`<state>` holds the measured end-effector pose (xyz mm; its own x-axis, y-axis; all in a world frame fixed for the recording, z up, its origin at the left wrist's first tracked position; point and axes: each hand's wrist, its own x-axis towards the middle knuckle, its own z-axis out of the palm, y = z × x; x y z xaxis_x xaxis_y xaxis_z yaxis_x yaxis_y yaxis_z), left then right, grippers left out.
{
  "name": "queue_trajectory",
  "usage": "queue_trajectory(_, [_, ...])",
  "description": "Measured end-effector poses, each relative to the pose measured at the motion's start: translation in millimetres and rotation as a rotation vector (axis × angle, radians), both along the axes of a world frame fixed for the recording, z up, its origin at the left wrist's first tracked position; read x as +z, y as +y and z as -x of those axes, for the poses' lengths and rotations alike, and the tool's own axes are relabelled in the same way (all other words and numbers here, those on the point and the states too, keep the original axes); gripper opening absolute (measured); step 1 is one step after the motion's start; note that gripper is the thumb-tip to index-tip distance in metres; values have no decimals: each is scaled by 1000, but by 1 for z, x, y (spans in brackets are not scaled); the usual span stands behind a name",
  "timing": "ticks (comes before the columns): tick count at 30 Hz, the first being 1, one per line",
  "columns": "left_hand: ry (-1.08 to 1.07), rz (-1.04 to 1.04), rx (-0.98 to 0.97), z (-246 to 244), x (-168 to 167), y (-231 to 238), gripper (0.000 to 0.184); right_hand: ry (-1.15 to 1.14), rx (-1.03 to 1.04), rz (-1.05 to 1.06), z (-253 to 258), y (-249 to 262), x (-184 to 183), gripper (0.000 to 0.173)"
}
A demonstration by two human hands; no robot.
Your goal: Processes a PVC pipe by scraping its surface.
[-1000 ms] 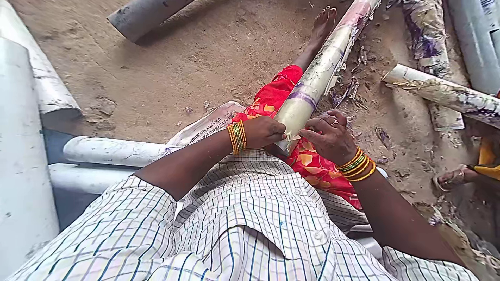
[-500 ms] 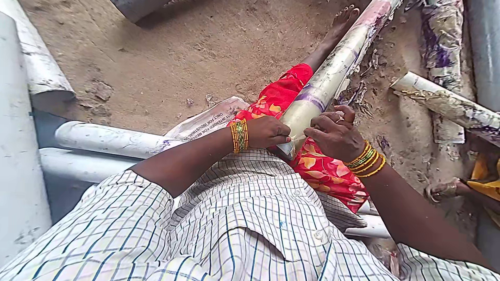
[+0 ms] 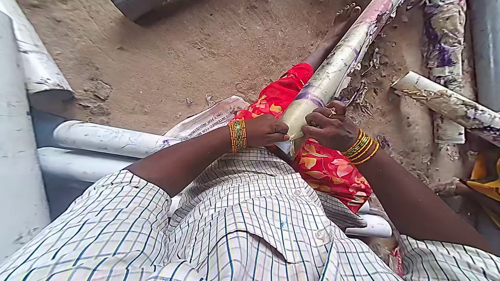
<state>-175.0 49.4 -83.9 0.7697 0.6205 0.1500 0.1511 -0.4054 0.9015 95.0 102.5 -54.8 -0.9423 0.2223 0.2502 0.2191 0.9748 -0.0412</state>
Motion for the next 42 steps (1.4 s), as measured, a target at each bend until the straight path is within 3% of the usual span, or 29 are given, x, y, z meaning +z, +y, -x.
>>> queue_trajectory(39, [-134,22,121,-2,-16,-8,35,-83,110,-89,10,15,12,25])
queue_trajectory(42, [-127,17,117,-4,-16,-9,35,-83,98,-25,2,24,8,23])
